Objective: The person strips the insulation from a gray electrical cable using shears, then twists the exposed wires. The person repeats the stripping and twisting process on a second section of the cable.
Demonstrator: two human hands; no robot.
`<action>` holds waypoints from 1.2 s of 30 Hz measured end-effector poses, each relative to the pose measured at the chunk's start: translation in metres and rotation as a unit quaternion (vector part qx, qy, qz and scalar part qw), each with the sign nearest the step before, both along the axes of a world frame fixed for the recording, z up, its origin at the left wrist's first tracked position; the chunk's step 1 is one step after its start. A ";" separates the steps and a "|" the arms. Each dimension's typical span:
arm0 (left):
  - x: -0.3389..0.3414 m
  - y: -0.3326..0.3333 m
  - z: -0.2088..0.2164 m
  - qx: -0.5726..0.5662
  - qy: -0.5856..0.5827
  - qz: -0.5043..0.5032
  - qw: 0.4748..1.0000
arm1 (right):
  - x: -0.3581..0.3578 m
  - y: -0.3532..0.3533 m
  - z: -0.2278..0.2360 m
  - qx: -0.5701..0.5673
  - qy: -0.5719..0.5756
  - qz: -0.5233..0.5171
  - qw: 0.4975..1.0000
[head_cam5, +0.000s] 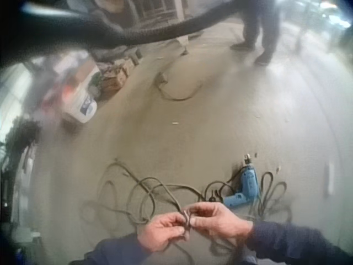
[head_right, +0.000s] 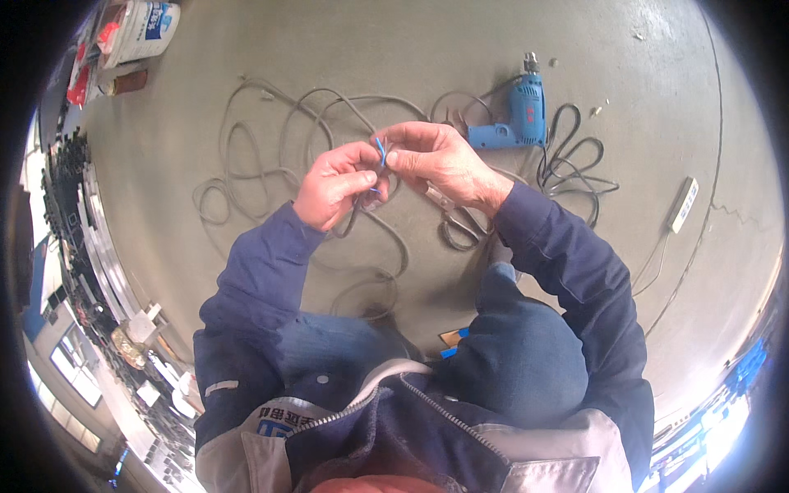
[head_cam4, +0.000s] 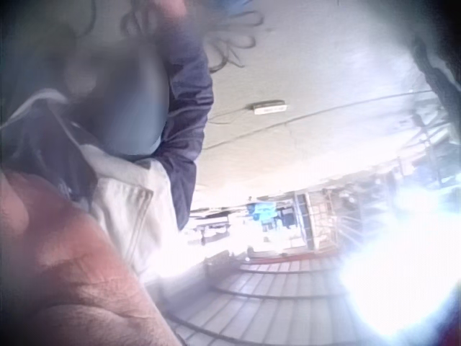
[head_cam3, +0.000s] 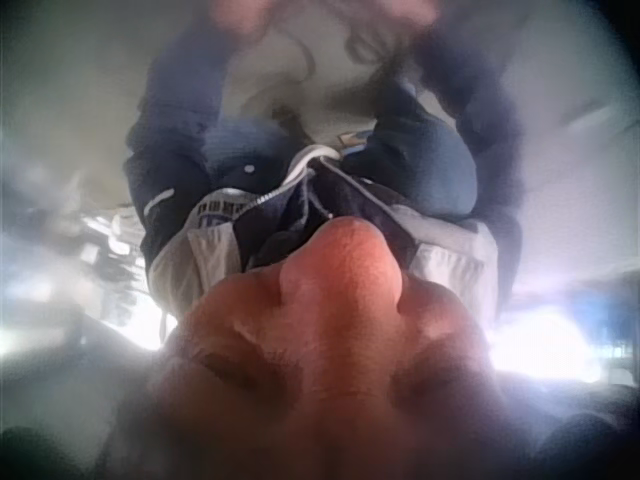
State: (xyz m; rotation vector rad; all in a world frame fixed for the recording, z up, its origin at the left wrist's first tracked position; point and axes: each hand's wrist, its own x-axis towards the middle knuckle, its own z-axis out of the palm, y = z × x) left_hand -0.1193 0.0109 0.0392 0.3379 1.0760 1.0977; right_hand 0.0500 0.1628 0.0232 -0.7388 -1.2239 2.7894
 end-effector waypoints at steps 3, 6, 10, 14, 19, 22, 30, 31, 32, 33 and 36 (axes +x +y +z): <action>-0.002 -0.001 0.003 0.003 0.033 0.029 0.999 | -0.013 0.004 -0.001 0.021 -0.004 0.032 0.999; -0.009 -0.001 0.012 0.038 0.144 0.042 0.988 | -0.035 0.010 0.008 0.136 -0.012 0.067 0.988; -0.018 -0.005 0.026 0.045 0.204 0.210 0.955 | -0.079 0.009 0.034 0.352 -0.062 0.117 0.927; -0.041 -0.014 0.042 0.087 0.311 0.341 0.883 | -0.117 -0.005 0.060 0.660 0.283 0.055 0.694; -0.051 -0.047 0.052 0.103 0.347 0.369 0.856 | -0.134 -0.044 0.075 0.755 0.356 0.073 0.545; -0.047 -0.085 0.057 0.066 0.339 0.301 0.889 | -0.124 -0.055 0.081 0.686 0.312 0.140 0.643; -0.033 -0.111 0.060 0.124 0.279 0.094 0.947 | -0.100 -0.052 0.083 0.699 0.347 0.171 0.602; -0.032 -0.110 0.059 0.132 0.268 0.089 0.950 | -0.098 -0.052 0.081 0.718 0.366 0.181 0.564; -0.030 -0.111 0.058 0.116 0.289 0.072 0.947 | -0.094 -0.051 0.080 0.722 0.382 0.202 0.541; -0.029 -0.112 0.056 0.112 0.277 0.047 0.953 | -0.088 -0.051 0.079 0.727 0.393 0.218 0.520; -0.023 -0.119 0.052 0.135 0.250 -0.004 0.959 | -0.070 -0.063 0.069 0.658 0.362 0.270 0.602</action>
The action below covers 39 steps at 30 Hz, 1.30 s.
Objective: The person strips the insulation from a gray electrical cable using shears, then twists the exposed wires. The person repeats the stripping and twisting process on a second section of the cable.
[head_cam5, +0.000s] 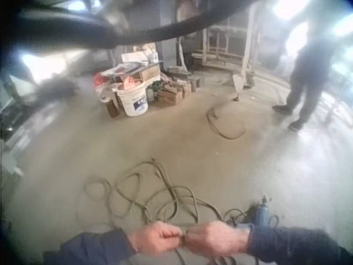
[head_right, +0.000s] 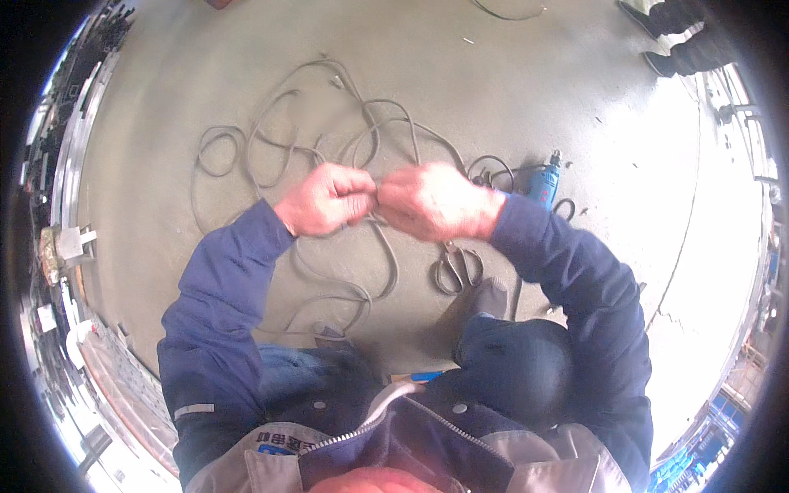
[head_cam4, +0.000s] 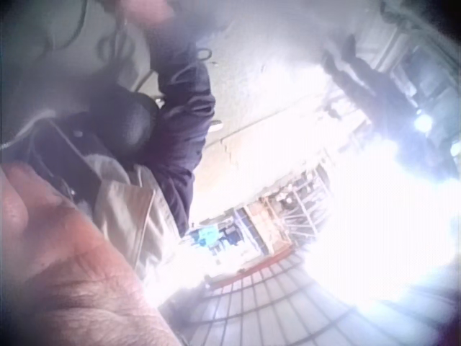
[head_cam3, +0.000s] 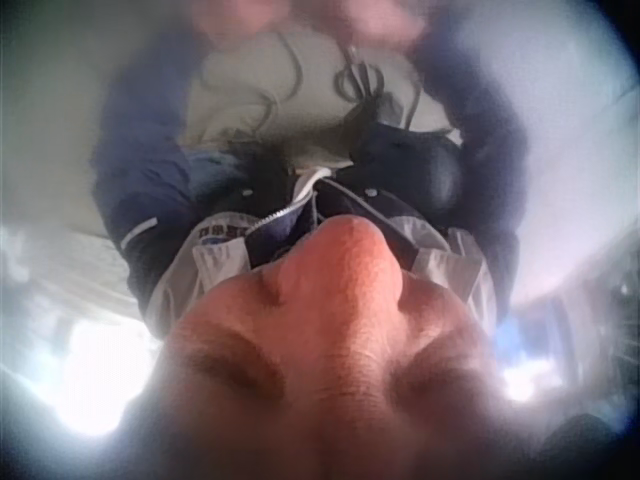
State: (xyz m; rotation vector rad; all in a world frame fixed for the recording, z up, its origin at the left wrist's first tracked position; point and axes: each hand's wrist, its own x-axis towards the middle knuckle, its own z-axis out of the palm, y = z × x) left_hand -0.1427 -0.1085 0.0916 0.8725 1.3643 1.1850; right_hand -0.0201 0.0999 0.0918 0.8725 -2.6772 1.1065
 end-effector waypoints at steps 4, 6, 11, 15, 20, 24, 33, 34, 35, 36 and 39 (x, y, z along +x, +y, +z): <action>0.010 -0.010 0.003 -0.036 0.071 -0.102 0.992 | 0.029 -0.023 -0.016 -0.057 -0.101 -0.015 0.993; 0.019 -0.014 0.002 -0.056 0.053 -0.117 0.990 | 0.041 -0.032 -0.023 -0.133 -0.131 0.015 0.982; 0.028 -0.024 -0.017 0.036 0.050 -0.151 0.987 | 0.060 -0.041 -0.024 -0.273 -0.285 0.026 0.919; 0.015 -0.020 -0.023 0.032 0.019 -0.188 0.981 | 0.065 -0.050 -0.011 -0.358 -0.482 -0.043 0.799; -0.039 -0.021 -0.004 -0.060 0.134 0.013 0.989 | 0.084 -0.030 -0.006 -0.427 -0.364 0.022 0.828; -0.046 -0.028 -0.040 -0.090 0.016 0.057 0.994 | 0.094 -0.019 -0.076 -0.225 -0.389 -0.196 0.871; -0.028 -0.027 -0.079 -0.079 -0.101 0.201 0.971 | 0.180 -0.025 -0.198 0.199 -0.393 -0.235 0.867; -0.026 -0.023 -0.077 -0.098 -0.112 0.217 0.965 | 0.183 -0.027 -0.200 0.186 -0.385 -0.238 0.872; -0.024 -0.019 -0.076 -0.095 -0.131 0.224 0.961 | 0.185 -0.027 -0.202 0.192 -0.395 -0.273 0.856; -0.022 -0.017 -0.075 -0.080 -0.154 0.225 0.959 | 0.184 -0.028 -0.204 0.188 -0.399 -0.295 0.848; -0.016 -0.013 -0.075 -0.069 -0.186 0.240 0.950 | 0.182 -0.025 -0.205 0.151 -0.398 -0.360 0.831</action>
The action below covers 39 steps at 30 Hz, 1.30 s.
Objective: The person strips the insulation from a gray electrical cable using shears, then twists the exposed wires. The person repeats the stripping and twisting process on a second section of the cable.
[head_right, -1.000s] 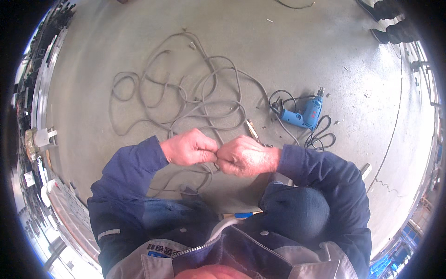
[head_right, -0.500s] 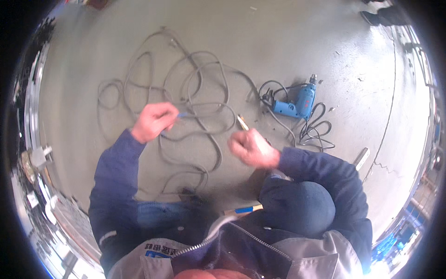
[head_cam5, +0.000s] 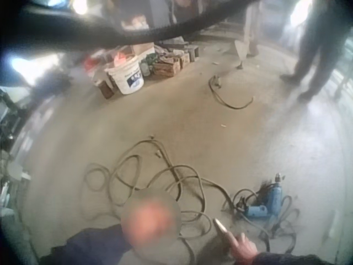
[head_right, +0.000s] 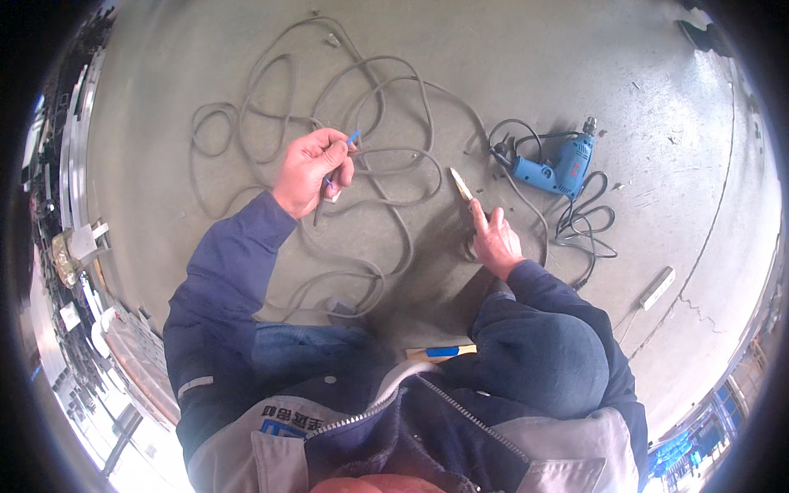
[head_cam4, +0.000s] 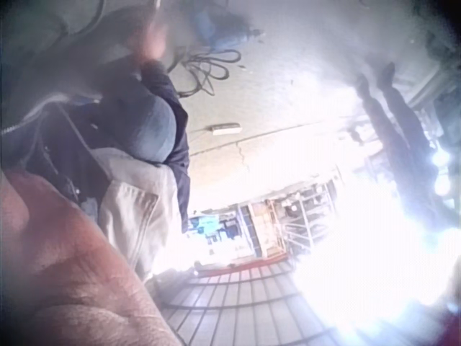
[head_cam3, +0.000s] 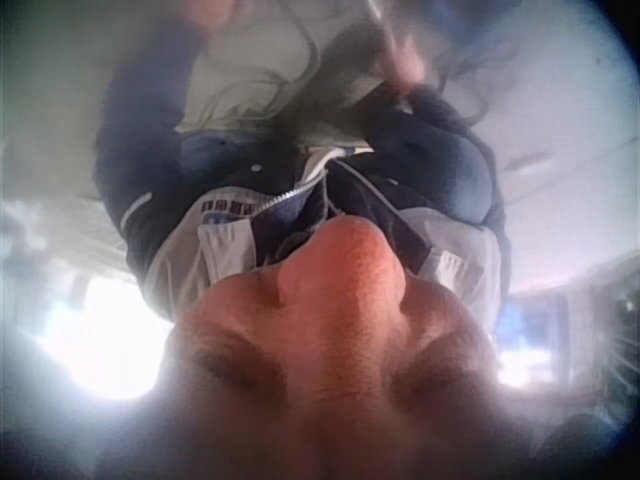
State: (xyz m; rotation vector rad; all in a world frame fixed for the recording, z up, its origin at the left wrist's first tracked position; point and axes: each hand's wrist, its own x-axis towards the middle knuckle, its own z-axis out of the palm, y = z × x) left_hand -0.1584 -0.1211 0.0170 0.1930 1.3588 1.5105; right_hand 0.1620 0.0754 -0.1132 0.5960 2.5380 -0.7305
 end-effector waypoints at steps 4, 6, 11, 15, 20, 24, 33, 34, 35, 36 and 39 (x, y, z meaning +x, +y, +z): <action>0.000 0.000 0.002 -0.014 0.009 -0.021 1.000 | 0.005 0.015 0.012 -0.091 0.021 -0.129 0.987; 0.000 0.001 0.005 -0.006 0.016 -0.027 1.000 | 0.004 0.023 0.023 -0.246 -0.006 -0.228 0.942; 0.008 0.011 0.011 -0.053 0.047 -0.047 0.996 | -0.023 0.039 0.064 -0.473 0.017 -0.277 0.836; 0.022 0.023 0.012 -0.069 0.062 -0.061 0.994 | -0.061 0.050 0.095 -0.628 0.066 -0.225 0.742; 0.033 0.033 0.014 -0.035 0.040 -0.070 0.996 | -0.096 0.037 0.110 -0.790 0.083 -0.136 0.593; 0.037 0.035 0.014 -0.025 0.029 -0.076 0.996 | -0.101 0.021 0.108 -0.653 0.109 -0.149 0.734; 0.045 0.038 0.012 -0.008 -0.019 -0.128 0.992 | -0.104 0.021 0.105 -0.272 0.313 0.038 0.909; 0.045 0.038 0.012 0.004 -0.026 -0.125 0.992 | -0.105 0.021 0.106 -0.261 0.328 0.048 0.907; 0.045 0.037 0.011 0.016 -0.034 -0.125 0.992 | -0.106 0.020 0.106 -0.260 0.329 0.052 0.906; 0.045 0.036 0.011 0.018 -0.032 -0.123 0.992 | -0.106 0.019 0.106 -0.259 0.332 0.055 0.906; 0.046 0.035 0.011 0.023 -0.024 -0.129 0.991 | -0.106 0.018 0.107 -0.265 0.330 0.059 0.904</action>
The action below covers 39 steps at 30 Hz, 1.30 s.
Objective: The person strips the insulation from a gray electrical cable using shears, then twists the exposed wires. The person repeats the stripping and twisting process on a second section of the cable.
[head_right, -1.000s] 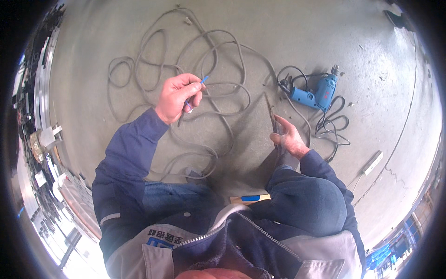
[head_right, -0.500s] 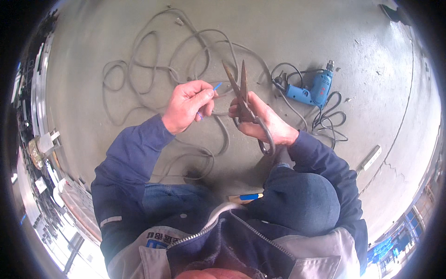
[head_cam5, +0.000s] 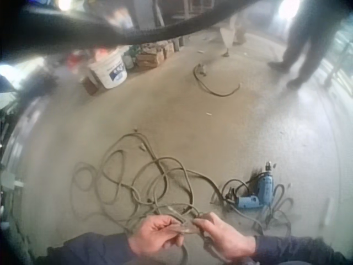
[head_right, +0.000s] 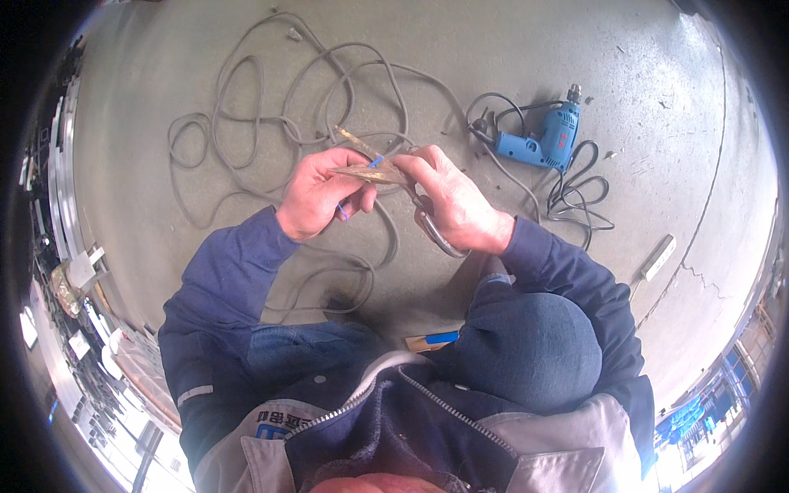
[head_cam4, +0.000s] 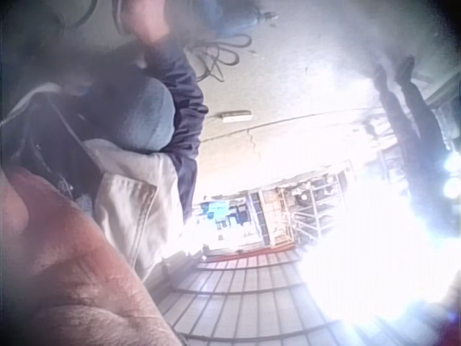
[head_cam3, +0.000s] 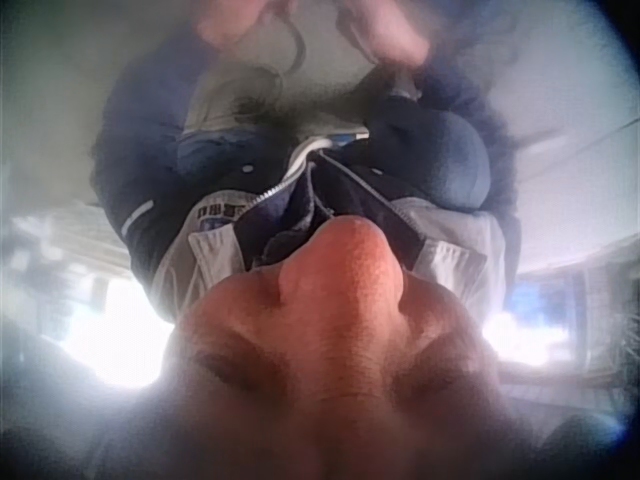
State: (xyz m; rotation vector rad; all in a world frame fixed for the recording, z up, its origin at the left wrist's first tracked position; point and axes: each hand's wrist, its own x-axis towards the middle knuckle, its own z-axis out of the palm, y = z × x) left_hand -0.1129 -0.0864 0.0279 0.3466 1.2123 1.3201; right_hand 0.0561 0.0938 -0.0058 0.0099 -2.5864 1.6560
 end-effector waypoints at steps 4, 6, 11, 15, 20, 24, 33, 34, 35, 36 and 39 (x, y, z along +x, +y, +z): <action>0.001 -0.001 0.003 0.004 0.007 -0.019 1.000 | 0.002 -0.001 0.002 0.021 -0.004 -0.004 1.000; 0.001 -0.001 0.004 0.009 0.007 -0.021 1.000 | 0.002 -0.002 0.004 -0.001 0.003 -0.006 1.000; 0.000 -0.002 0.010 0.012 0.021 -0.030 0.999 | 0.000 -0.002 0.009 -0.011 0.002 -0.011 1.000; -0.002 -0.002 0.017 0.026 -0.005 -0.028 0.999 | 0.010 -0.001 0.008 -0.097 -0.061 0.009 0.993; -0.011 0.000 0.028 0.034 -0.042 -0.068 0.996 | 0.016 -0.013 0.011 -0.241 -0.088 0.001 0.967; -0.021 -0.009 0.032 0.029 -0.035 -0.116 0.992 | 0.010 -0.004 0.029 -0.454 -0.162 -0.144 0.864; -0.026 -0.007 0.019 0.035 -0.001 -0.030 0.999 | 0.035 0.011 -0.004 -0.274 -0.156 -0.122 0.941; -0.024 -0.003 0.020 0.022 0.017 -0.020 0.999 | 0.035 0.008 -0.008 -0.152 -0.111 -0.103 0.977; -0.021 -0.001 0.023 0.008 0.035 -0.011 0.999 | 0.034 0.007 -0.009 -0.102 -0.079 -0.097 0.987; -0.018 0.000 0.025 -0.007 0.052 -0.002 0.999 | 0.031 0.007 -0.007 -0.050 -0.055 -0.090 0.993; -0.011 0.002 0.027 -0.013 0.050 0.043 0.998 | 0.018 0.007 0.005 0.066 -0.004 -0.091 0.994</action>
